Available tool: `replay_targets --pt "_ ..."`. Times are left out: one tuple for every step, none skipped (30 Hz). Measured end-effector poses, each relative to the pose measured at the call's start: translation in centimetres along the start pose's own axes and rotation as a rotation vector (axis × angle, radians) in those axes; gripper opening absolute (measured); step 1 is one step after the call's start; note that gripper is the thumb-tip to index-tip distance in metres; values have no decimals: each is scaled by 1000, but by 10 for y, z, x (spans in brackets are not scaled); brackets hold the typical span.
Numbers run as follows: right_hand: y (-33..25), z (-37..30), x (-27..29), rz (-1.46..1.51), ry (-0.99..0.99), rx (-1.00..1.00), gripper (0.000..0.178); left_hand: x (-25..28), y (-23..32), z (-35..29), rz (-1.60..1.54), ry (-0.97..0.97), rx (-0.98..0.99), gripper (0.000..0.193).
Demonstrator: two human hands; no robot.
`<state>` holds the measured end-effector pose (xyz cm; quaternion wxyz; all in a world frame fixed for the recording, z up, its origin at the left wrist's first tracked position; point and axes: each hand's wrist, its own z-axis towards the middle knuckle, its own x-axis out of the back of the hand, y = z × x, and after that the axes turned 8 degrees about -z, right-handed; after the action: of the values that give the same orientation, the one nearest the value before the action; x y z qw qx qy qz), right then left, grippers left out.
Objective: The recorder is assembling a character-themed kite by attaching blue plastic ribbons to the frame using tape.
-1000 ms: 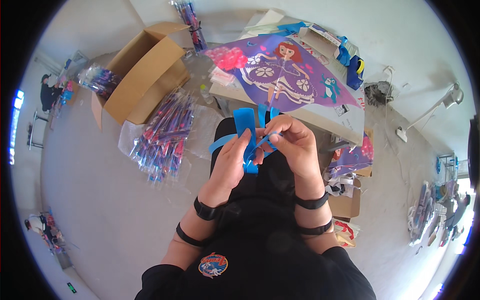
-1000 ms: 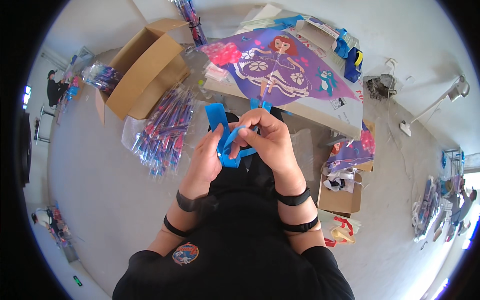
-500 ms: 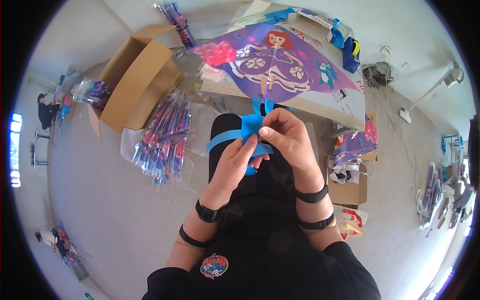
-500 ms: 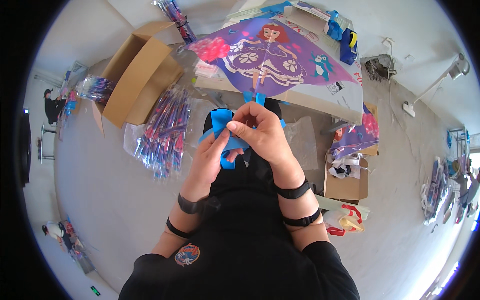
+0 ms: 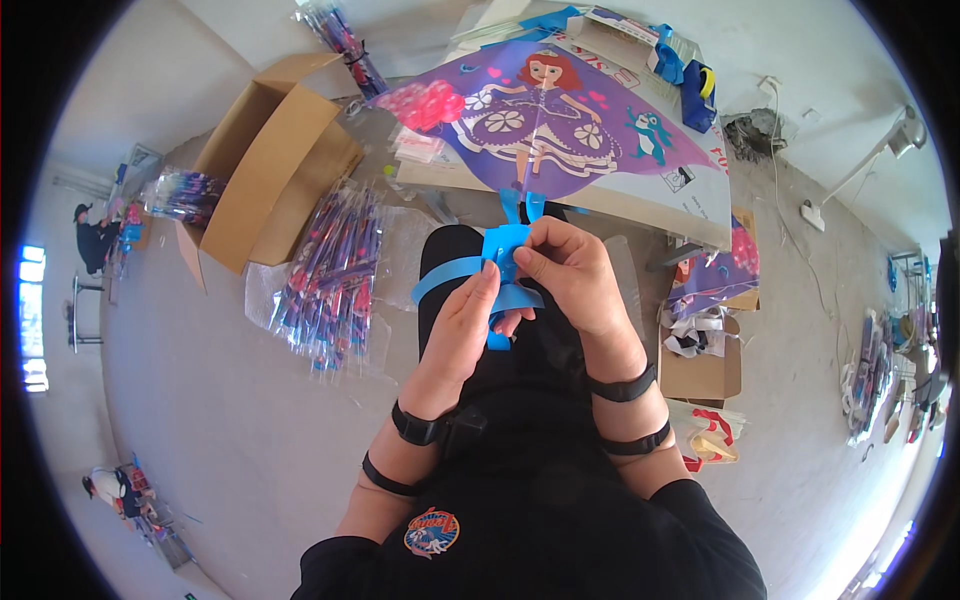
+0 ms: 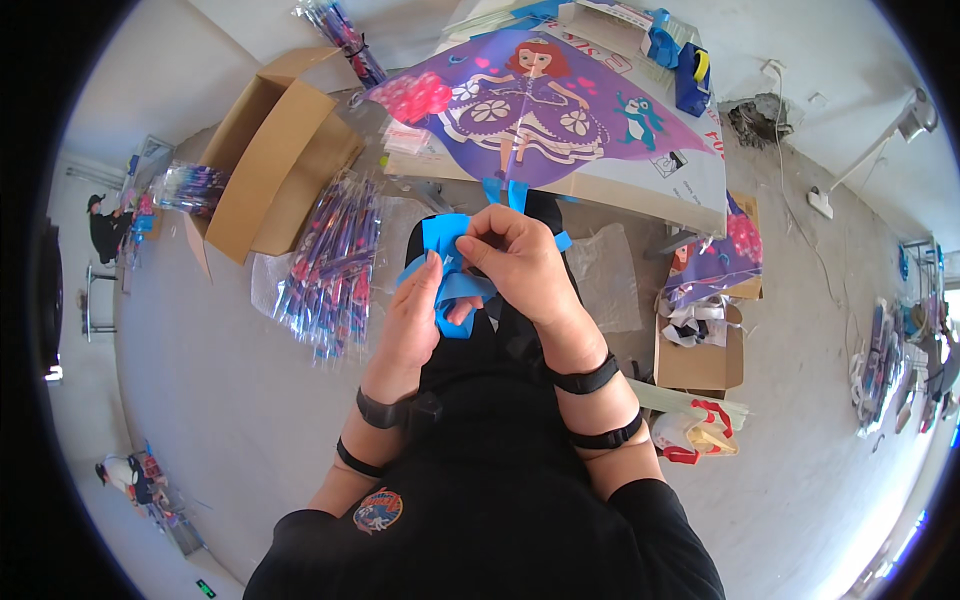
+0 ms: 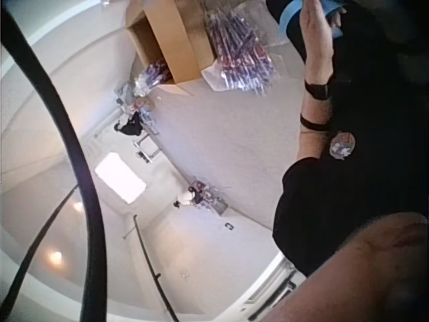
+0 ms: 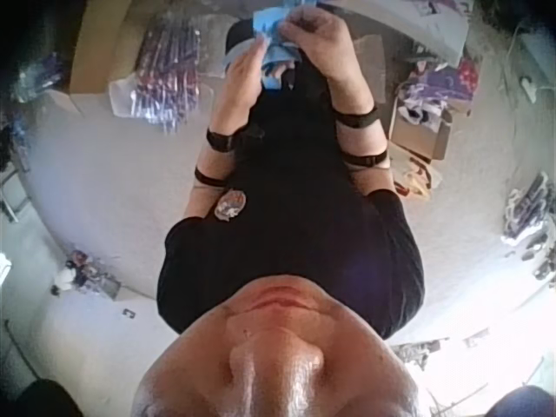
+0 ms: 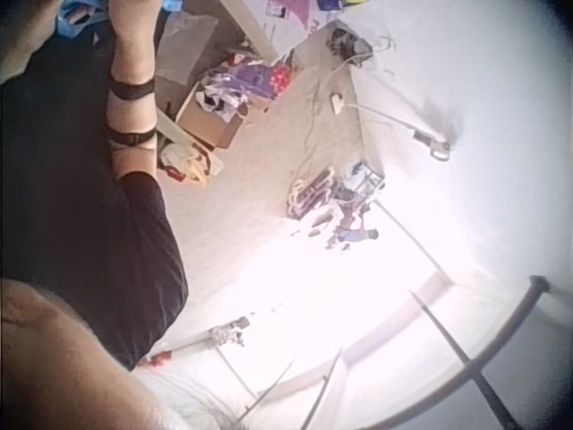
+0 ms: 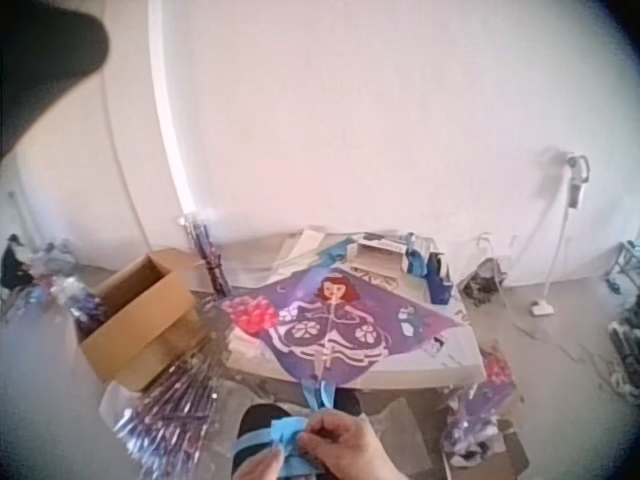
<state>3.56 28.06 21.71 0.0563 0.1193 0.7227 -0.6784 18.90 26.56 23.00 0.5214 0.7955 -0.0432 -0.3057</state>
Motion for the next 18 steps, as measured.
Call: replay_targets --pt "0 0 0 14 -1 -12 10 0 0 0 0 -1 0 43" --pt "0 0 -1 14 0 -12 10 1 -1 0 19 2 -3 43" --pt "0 0 -2 8 7 9 10 1 -1 0 38 4 -8 43" --pt "0 0 -2 3 15 30 11 0 -1 0 40 4 -8 43" --pt "1 1 -2 4 15 31 11 -1 -1 -1 50 4 0 44" --pt "4 2 -2 -74 31 56 9 -1 -1 -1 57 2 6 44" --pt "5 2 -2 -151 47 82 7 -1 -1 -1 55 1 4 44" --pt "5 2 -3 -154 47 83 7 0 -2 -1 47 0 -1 45" --pt "4 1 -3 -121 67 38 9 0 -2 -1 40 1 -6 45" --pt "3 1 -3 -89 86 -6 12 0 -2 0 40 2 -6 45" --pt "3 1 -3 -90 85 -7 12 0 -2 0 37 19 -9 45" --pt "3 1 -2 -103 95 -1 11 0 -2 1 34 35 -12 45" --pt "3 0 -2 -116 104 5 11 0 -2 1 32 35 -12 45" --pt "5 1 -1 -118 104 4 11 0 -2 2 -5 54 2 46" --pt "8 2 0 -139 122 68 9 0 -2 2 -43 76 15 47" --pt "10 3 0 -161 139 132 8 1 -2 3 -45 77 14 47" --pt "9 1 1 -163 136 131 8 1 -2 3 -89 98 9 47" --pt "4 -1 0 -51 92 121 7 2 -3 4 -134 117 2 47"
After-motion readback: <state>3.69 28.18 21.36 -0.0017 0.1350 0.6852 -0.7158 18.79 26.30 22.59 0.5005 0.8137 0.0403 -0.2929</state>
